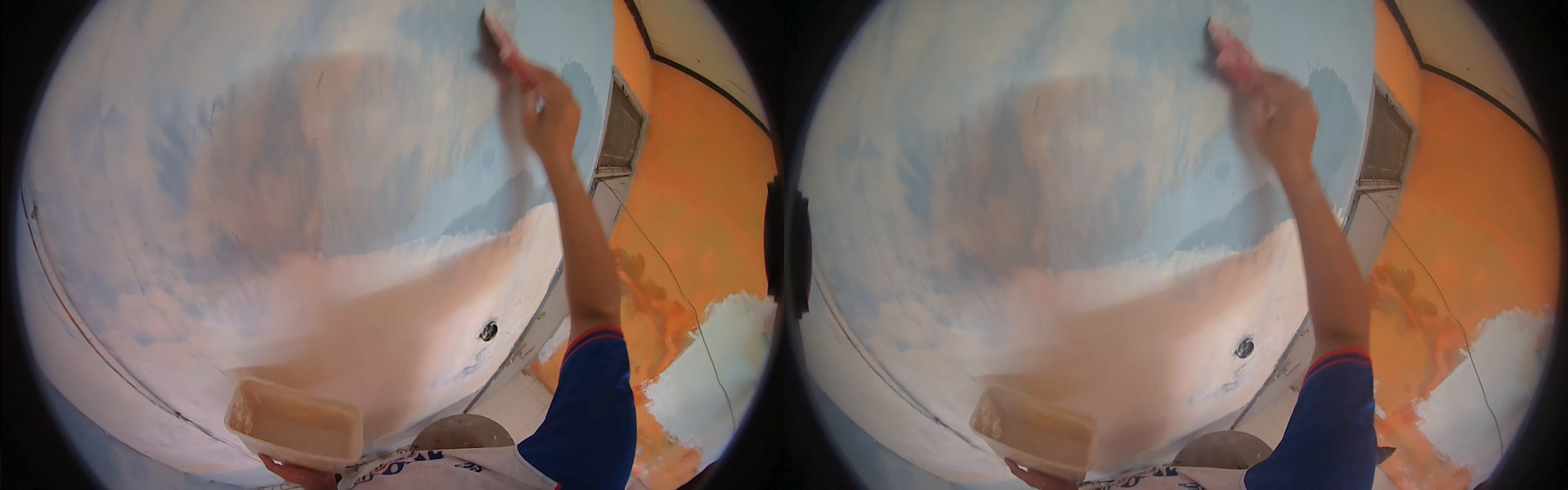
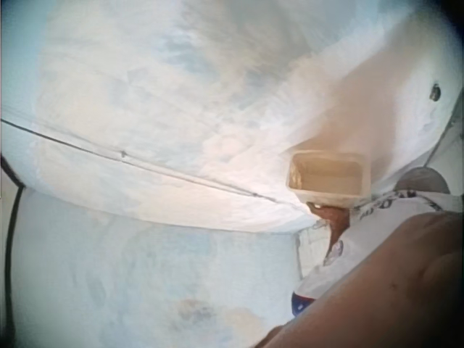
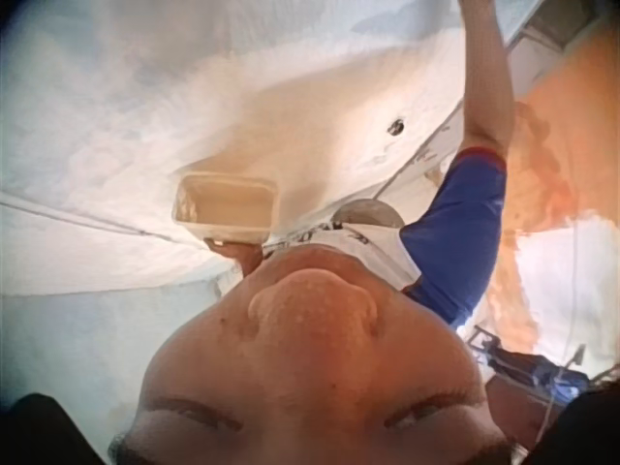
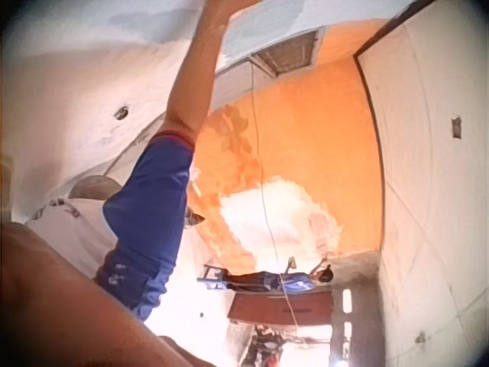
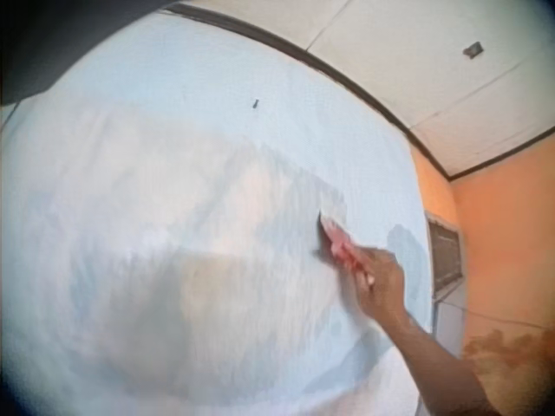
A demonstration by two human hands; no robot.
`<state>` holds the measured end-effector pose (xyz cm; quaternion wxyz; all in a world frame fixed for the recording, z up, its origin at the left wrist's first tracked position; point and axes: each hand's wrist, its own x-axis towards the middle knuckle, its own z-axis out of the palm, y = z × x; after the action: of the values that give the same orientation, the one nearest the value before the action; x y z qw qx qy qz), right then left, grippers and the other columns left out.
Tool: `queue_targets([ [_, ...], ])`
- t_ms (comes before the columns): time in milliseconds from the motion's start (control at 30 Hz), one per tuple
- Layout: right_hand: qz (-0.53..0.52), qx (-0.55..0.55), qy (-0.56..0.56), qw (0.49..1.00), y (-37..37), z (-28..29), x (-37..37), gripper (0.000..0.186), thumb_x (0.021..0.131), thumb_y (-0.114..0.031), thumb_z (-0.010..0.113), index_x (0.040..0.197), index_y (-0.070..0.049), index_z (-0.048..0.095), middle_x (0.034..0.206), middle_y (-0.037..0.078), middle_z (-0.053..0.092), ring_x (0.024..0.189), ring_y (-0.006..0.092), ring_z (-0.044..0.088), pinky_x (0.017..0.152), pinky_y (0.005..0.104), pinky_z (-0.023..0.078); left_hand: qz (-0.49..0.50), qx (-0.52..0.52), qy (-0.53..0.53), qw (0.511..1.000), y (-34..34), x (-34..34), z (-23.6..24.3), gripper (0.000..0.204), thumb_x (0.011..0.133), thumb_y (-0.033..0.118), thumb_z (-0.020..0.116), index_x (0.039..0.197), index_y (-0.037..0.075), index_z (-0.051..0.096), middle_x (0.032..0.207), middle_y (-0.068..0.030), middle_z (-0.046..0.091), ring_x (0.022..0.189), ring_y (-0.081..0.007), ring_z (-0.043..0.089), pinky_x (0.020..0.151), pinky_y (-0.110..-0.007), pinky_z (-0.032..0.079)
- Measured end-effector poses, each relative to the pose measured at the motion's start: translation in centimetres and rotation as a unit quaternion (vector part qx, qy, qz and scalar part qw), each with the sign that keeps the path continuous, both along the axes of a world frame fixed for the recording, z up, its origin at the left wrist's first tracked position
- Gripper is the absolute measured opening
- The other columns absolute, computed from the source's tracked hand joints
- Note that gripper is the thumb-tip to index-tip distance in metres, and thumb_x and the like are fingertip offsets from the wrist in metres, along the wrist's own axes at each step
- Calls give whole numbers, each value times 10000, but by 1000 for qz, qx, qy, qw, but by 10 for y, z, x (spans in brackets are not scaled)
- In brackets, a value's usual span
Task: The person applies putty to a wall using a plastic spreader. The person repeatedly dips the spreader into a container of white putty and smooths it across the upper wall and ceiling joints.
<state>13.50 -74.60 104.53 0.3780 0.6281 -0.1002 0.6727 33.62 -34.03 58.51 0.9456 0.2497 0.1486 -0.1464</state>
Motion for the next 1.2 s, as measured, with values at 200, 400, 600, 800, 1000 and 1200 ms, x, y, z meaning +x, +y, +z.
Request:
queue_targets([
  [200,37,96,253,962,91,-272,29,395,823,-117,626,1207,-162,703,1260,90,680,1105,223,664,892,474,411,-51,-83,-2,995,-2,12,-13,752,967,663,407,1505,138,407,1532,-88,418,1363,-327,433,1115,-503,391],
  [400,180,114,103,972,105,-237,13,224,947,-1,549,1132,-9,675,1051,192,727,891,309,699,859,452,455,-82,-85,-12,993,2,8,11,790,958,682,414,1494,102,423,1503,-89,460,1347,-294,465,1114,-462,388],
  [600,63,166,82,981,75,-207,32,479,799,35,598,1245,-97,707,1330,143,654,1260,285,606,1073,467,364,-87,-66,-8,994,0,9,18,787,939,666,457,1499,115,417,1496,-102,445,1339,-317,453,1083,-489,415],
  [800,69,222,163,959,110,-280,51,497,742,81,541,1164,-99,734,1328,134,667,1271,294,618,1121,493,310,-128,-65,-37,989,11,16,-2,797,936,663,469,1490,91,417,1474,-102,457,1330,-306,459,1069,-464,429],
  [1000,137,219,123,958,121,-261,25,480,804,46,469,1173,-106,735,1261,149,698,1252,276,638,1124,489,296,-154,-67,-45,985,16,16,9,785,952,649,460,1483,72,416,1428,-105,483,1303,-293,468,1068,-463,426],
  [1200,75,208,38,975,84,-213,42,438,886,-25,549,1294,-105,686,1365,161,639,1299,302,582,1110,472,344,-196,-104,-69,973,12,33,6,724,978,609,450,1449,59,448,1406,-101,498,1288,-273,482,1065,-443,431],
])
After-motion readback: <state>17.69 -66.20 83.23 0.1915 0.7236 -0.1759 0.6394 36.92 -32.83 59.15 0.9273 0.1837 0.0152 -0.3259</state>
